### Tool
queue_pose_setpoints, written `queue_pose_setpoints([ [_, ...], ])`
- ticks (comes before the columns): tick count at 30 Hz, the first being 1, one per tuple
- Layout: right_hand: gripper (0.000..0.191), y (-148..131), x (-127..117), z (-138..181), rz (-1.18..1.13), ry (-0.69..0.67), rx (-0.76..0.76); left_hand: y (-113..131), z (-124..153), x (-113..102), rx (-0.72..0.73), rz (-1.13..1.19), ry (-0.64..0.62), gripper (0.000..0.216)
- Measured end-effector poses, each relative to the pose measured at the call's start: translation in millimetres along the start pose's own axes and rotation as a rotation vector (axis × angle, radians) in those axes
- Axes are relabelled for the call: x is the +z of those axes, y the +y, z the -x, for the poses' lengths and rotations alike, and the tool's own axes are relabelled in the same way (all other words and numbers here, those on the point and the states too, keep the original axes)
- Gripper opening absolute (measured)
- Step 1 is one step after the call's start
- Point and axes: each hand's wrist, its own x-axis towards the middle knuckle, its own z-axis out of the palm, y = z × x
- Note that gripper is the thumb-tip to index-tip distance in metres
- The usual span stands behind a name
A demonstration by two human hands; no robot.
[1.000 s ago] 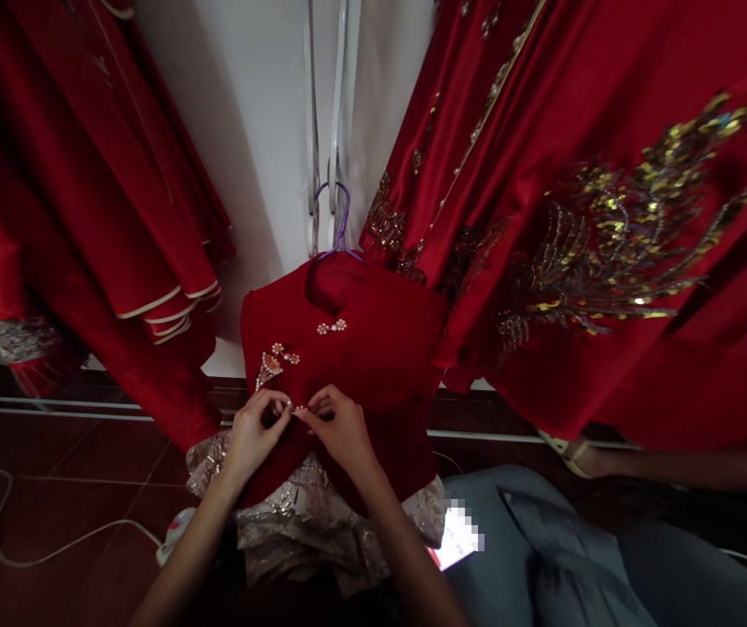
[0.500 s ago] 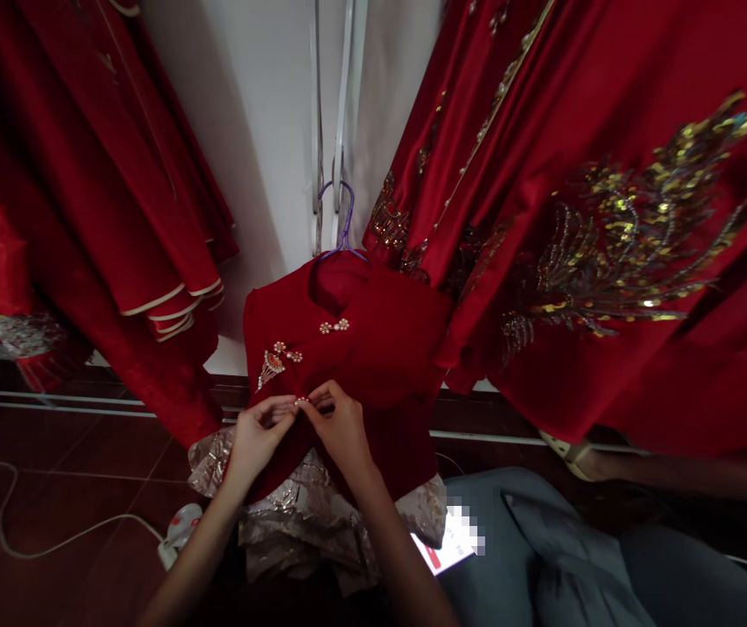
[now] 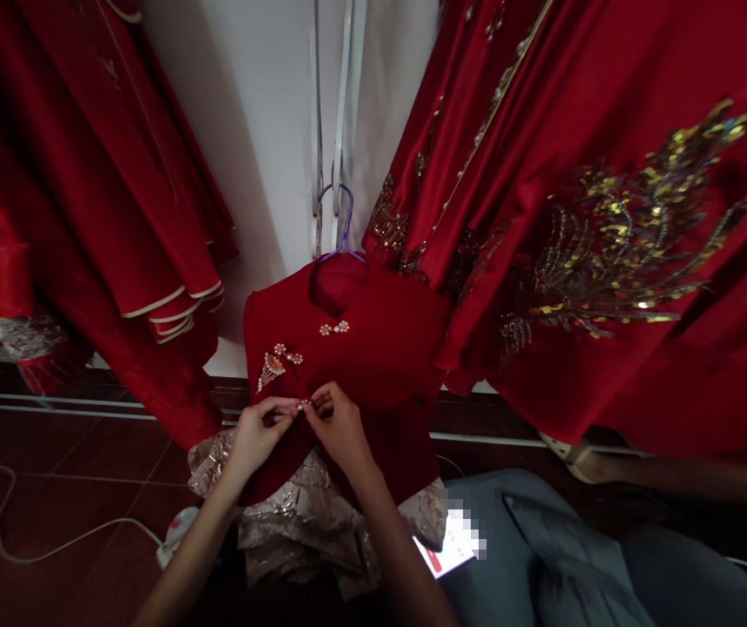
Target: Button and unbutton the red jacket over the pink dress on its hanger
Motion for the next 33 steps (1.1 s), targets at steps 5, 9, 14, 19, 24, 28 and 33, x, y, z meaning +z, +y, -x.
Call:
queue_pose_setpoints([
  [5,0.030,3,-22,1,0.037,-0.068,0.086,-4,6,-1,0.104,-0.211,0.056,0.021],
  [9,0.024,-9,-40,4,0.017,-0.028,0.141,-1,10,0,0.142,-0.371,0.013,0.015],
  [14,0.022,-21,-40,7,0.065,-0.064,0.111,-1,12,0,0.177,-0.457,0.013,0.015],
  [19,0.021,-25,-34,8,0.090,-0.092,0.097,-1,11,-2,0.209,-0.523,-0.009,0.013],
  [24,0.017,-20,-31,6,0.118,-0.087,0.071,-1,8,-2,0.197,-0.510,-0.006,0.009],
  [28,0.018,-8,-19,4,0.088,-0.115,0.105,1,8,1,0.165,-0.416,-0.003,0.008],
  [33,0.015,5,-5,0,0.027,-0.115,0.126,0,8,4,0.033,-0.128,-0.042,0.012],
])
